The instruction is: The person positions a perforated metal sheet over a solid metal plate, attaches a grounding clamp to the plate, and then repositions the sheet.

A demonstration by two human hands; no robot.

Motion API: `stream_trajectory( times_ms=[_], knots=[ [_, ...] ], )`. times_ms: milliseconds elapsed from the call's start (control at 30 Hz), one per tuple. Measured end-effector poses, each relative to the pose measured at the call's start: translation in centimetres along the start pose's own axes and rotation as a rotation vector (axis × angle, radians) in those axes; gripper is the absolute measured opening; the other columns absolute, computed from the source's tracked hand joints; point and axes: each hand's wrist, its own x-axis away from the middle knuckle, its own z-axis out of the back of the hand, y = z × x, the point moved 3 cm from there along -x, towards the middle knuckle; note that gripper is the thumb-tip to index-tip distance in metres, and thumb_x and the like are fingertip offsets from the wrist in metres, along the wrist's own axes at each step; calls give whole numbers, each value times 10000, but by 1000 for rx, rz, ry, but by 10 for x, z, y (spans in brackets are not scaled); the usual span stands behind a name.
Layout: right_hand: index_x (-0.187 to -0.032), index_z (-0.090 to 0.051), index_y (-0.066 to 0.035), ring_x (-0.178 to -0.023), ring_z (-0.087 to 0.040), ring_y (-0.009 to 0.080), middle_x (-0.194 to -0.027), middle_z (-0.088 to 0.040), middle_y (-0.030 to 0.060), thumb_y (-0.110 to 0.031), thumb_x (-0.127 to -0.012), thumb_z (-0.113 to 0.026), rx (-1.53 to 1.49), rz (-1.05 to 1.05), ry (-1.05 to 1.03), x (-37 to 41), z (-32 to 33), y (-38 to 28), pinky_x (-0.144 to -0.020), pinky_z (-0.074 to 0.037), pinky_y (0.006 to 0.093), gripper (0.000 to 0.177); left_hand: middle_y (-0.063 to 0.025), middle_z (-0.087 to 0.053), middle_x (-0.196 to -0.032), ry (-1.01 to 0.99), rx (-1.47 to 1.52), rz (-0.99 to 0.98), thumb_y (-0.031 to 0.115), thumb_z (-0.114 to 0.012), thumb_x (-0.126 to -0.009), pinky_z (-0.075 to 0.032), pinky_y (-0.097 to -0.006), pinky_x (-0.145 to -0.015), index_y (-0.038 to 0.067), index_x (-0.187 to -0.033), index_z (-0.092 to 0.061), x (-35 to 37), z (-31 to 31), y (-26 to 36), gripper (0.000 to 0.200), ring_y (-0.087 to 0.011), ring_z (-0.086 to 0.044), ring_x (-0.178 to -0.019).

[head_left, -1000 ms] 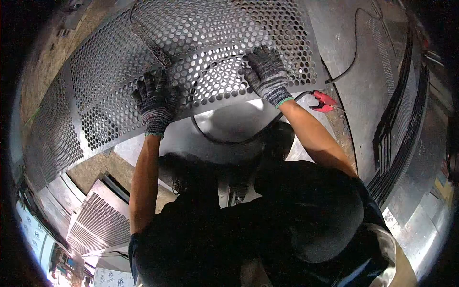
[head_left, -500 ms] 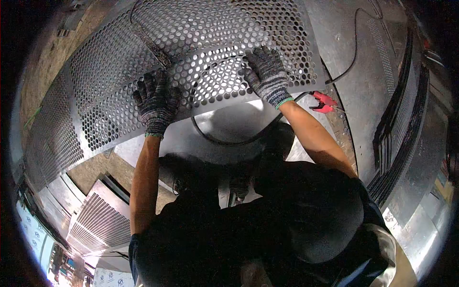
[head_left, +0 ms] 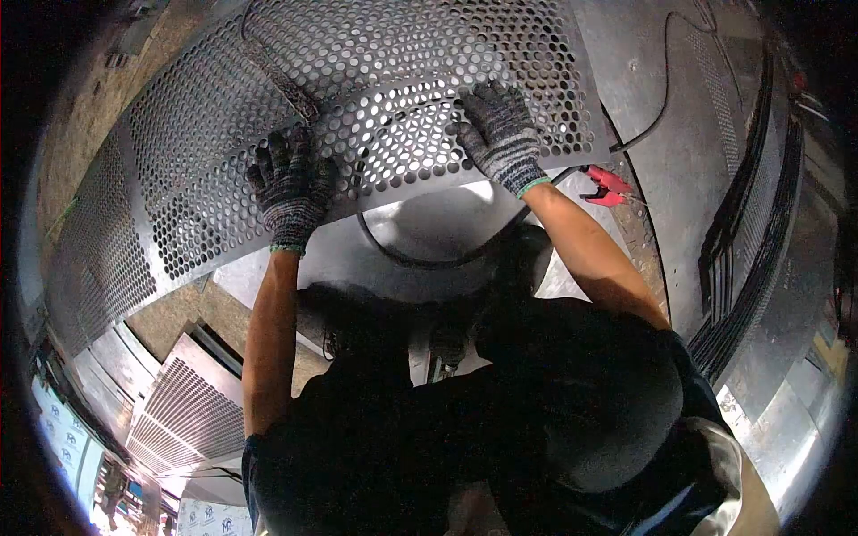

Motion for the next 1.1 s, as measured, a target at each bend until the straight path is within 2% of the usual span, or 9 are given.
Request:
stream_trajectory(
  times_ms=[33, 100, 233, 300, 433, 500, 600, 800, 1100],
  knots=[
    [-1308, -663, -159, -1382, -476, 347, -1427, -580, 155, -408, -926, -611, -1, -1, -2, 1, 0, 0, -1207, -274, 535, 460, -210, -248, -1649, -2, 0, -1, 621, -446, -966, -72, -609, -1223, 233, -1607, -290, 1, -6, -2, 766, -449, -171, -1524],
    [-1308, -662, -158, -1368, -491, 351, -1425, -581, 159, -408, -922, -624, 5, 9, 27, 0, 1, 0, -1201, -284, 537, 462, -192, -337, -1603, 232, 45, -68, 580, -466, -973, -170, -629, -1181, 249, -1604, -300, 1, -10, -5, 733, -445, -290, -1463],
    [-1297, -667, -157, -1358, -500, 355, -1418, -585, 161, -416, -921, -633, -21, 2, 9, 0, 1, 0, -1193, -296, 537, 458, -192, -332, -1607, 130, -85, -45, 581, -460, -974, -171, -628, -1180, 253, -1605, -299, 1, -2, -1, 729, -446, -293, -1463],
    [-1291, -672, -155, -1367, -489, 354, -1421, -582, 162, -433, -927, -627, -26, -6, 13, 0, 3, -1, -1194, -290, 537, 460, -208, -255, -1646, -37, 11, 22, 614, -447, -968, -71, -613, -1222, 218, -1611, -279, 0, 7, 3, 773, -448, -172, -1524],
    [-1293, -673, -150, -1379, -474, 355, -1429, -575, 161, -434, -935, -618, -34, -12, 4, 0, 5, -1, -1199, -278, 536, 460, -210, -269, -1639, -15, -13, 2, 614, -453, -967, -81, -616, -1218, 210, -1608, -286, -1, -4, -3, 776, -445, -187, -1520],
    [-1309, -662, -148, -1387, -462, 360, -1437, -568, 162, -429, -939, -611, -20, 8, -6, 0, 4, -1, -1203, -269, 538, 467, -186, -279, -1635, 72, -26, -41, 599, -463, -967, -133, -628, -1193, 223, -1611, -279, 0, -8, -4, 768, -439, -233, -1494],
    [-1310, -656, -147, -1380, -467, 366, -1430, -572, 163, -418, -940, -605, -33, -11, -6, 0, 4, -1, -1200, -272, 545, 461, -188, -275, -1638, 132, -2, -14, 594, -478, -962, -119, -621, -1202, 217, -1603, -304, 0, -13, -3, 764, -444, -227, -1496],
    [-1298, -658, -140, -1375, -470, 372, -1414, -579, 169, -411, -940, -599, -62, -3, 10, 1, 2, 1, -1197, -278, 545, 452, -194, -270, -1641, 123, -11, -48, 595, -485, -961, -113, -615, -1209, 229, -1586, -348, 3, -12, -5, 737, -463, -212, -1498],
    [-1316, -648, -154, -1391, -457, 353, -1438, -564, 155, -446, -950, -588, -1, -13, -24, -1, 4, -3, -1200, -271, 538, 472, -225, -289, -1621, 131, 44, -32, 627, -481, -954, -126, -644, -1200, 217, -1595, -311, 2, -5, -1, 780, -472, -235, -1492]
  ],
)
